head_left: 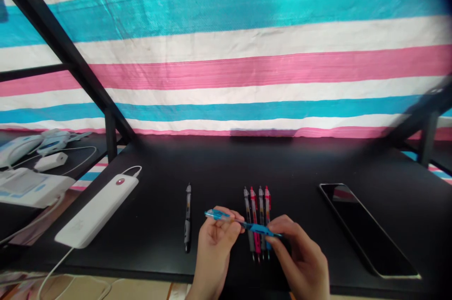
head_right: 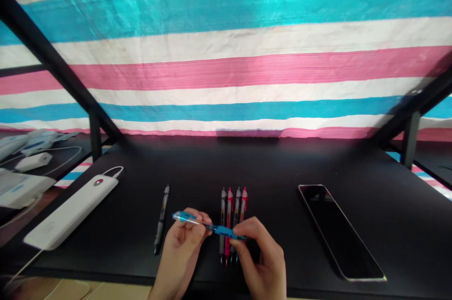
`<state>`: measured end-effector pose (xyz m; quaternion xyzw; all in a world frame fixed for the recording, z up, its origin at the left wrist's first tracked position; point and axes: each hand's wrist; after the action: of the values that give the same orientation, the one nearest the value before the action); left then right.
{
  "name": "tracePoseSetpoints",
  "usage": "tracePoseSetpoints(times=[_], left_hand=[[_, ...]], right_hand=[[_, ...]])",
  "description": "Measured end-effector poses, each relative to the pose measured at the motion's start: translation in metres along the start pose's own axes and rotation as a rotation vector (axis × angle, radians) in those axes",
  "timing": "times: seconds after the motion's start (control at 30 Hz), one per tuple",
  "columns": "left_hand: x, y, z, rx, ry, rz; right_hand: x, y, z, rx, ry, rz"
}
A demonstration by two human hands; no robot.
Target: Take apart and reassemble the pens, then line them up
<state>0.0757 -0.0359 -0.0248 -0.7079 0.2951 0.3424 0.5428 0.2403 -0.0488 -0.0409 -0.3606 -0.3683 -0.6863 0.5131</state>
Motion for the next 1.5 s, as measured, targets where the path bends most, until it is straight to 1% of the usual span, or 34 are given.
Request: tracePoseSetpoints(times=[0.07, 0.17, 0.3, 0.37, 0.43, 0.5, 0.57, 0.6, 0.73, 0.8, 0.87, 0.93, 1.0, 1.1, 1.17, 1.3, 1.4, 1.5], left_hand=[[0.000, 0.001, 0.000, -0.008, 0.004, -0.011], [0.000, 0.002, -0.001, 0.007, 0.013, -0.011], [-0.001, 0.002, -0.002, 0.062, 0.008, 0.000], [-0.001, 0.002, -0.002, 0.108, 0.005, 0.008], [-0.002, 0.002, -0.003, 0.174, 0.025, 0.022], [-0.003, 0.002, -0.004, 0.239, 0.062, 0.046], [-0.004, 0.002, -0.006, 0.272, 0.096, 0.082], [-0.004, 0.002, -0.006, 0.274, 0.111, 0.101], [-0.004, 0.001, -0.007, 0.224, 0.126, 0.148], [-0.002, 0.001, -0.005, 0.152, 0.093, 0.145], [0.000, 0.001, -0.004, 0.048, 0.053, 0.126], [0.001, 0.001, -0.003, -0.020, 0.032, 0.104], [0.001, 0.001, -0.003, -0.019, 0.036, 0.092], [-0.001, -0.001, -0.003, 0.018, 0.052, 0.081], [-0.003, -0.002, -0.003, 0.022, 0.062, 0.077], [-0.005, -0.002, -0.003, 0.035, 0.088, 0.055], [-0.006, -0.003, -0.002, 0.015, 0.090, 0.006], [-0.005, -0.003, -0.002, -0.017, 0.083, -0.013]], right_hand=[[0.001, 0.001, 0.000, 0.024, -0.007, -0.031], [0.002, 0.003, -0.001, 0.093, -0.031, -0.079], [0.002, 0.005, 0.000, 0.136, -0.047, -0.099], [0.002, 0.005, -0.001, 0.157, -0.058, -0.097], [0.001, 0.004, -0.003, 0.133, -0.080, -0.093], [0.001, 0.003, -0.004, 0.064, -0.099, -0.092], [0.001, 0.002, -0.005, 0.022, -0.107, -0.098], [0.000, 0.003, -0.005, 0.032, -0.101, -0.098], [-0.004, 0.005, -0.002, 0.102, -0.100, -0.070], [-0.006, 0.006, -0.002, 0.119, -0.104, -0.028], [-0.006, 0.006, -0.003, 0.097, -0.099, -0.005], [-0.006, 0.005, -0.005, 0.031, -0.088, -0.032], [-0.007, 0.004, -0.005, -0.011, -0.057, -0.086], [-0.006, 0.002, -0.003, -0.008, 0.015, -0.152], [-0.003, 0.002, 0.000, 0.029, 0.033, -0.184], [0.003, 0.003, 0.005, 0.119, 0.024, -0.202], [0.001, 0.002, 0.004, 0.151, 0.025, -0.196], [-0.004, 0.002, 0.001, 0.090, 0.026, -0.203]])
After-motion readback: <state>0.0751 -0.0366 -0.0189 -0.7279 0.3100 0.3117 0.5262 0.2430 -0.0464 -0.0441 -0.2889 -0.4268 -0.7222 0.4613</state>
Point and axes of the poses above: each hand's wrist, its own z-axis towards the middle knuckle, its own y-axis out of the back of the hand, x = y × z, and after that the axes turned 2 degrees about -x, right-handed
